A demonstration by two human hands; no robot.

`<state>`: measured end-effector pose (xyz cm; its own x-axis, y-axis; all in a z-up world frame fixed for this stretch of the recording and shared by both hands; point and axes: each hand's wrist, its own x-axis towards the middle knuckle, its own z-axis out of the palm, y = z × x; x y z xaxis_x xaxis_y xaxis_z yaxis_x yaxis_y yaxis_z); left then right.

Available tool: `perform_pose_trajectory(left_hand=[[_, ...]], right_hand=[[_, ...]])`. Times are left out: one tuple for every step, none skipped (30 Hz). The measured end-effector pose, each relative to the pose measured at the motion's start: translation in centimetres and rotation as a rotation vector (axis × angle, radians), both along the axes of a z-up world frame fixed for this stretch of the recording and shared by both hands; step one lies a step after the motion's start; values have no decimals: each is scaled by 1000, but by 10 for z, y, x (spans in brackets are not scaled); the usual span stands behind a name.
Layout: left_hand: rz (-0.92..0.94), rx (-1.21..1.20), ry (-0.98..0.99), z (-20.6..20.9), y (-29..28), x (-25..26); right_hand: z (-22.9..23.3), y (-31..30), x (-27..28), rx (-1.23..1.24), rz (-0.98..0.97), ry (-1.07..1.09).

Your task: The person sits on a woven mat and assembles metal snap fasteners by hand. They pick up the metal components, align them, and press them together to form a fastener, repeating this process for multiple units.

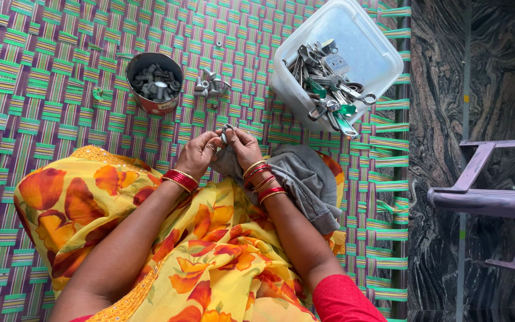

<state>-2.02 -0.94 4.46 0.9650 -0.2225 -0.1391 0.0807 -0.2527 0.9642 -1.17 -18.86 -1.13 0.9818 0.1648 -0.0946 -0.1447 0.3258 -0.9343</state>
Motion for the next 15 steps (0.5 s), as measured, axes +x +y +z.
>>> perform_pose_trajectory(left_hand=[[-9,-41,7,-2,0,0],[-18,-84,13,-4,-1,1],[-27,-126,20,-6,-2,2],[-17,-80,1,-7,-2,2],[-8,-35,-17,-8,-2,3],[3,13,-34,-8,-1,3],[20,90,6,-8,0,3],[35,168,45,-7,0,4],[49,246,85,-5,1,4],[43,237,71,-4,0,4],[38,228,57,-2,1,4],[33,221,42,1,1,4],[26,255,1,3,2,4],[17,289,-38,5,2,2],[8,321,-77,7,2,0]], right_hand=[[-4,-1,2,22,1,7],[-5,-2,3,43,3,13],[-5,-1,4,65,5,19],[-3,0,3,25,-16,8],[1,3,1,-14,-37,-3],[6,7,-1,-52,-56,-12],[13,11,-5,-168,-64,-38],[21,15,-11,-284,-76,-63],[29,18,-16,-401,-87,-88],[37,19,-20,-478,-100,-205],[44,20,-24,-554,-112,-324],[49,21,-26,-628,-123,-444],[52,22,-25,-614,-111,-366],[53,22,-25,-600,-100,-287],[52,21,-24,-586,-88,-208]])
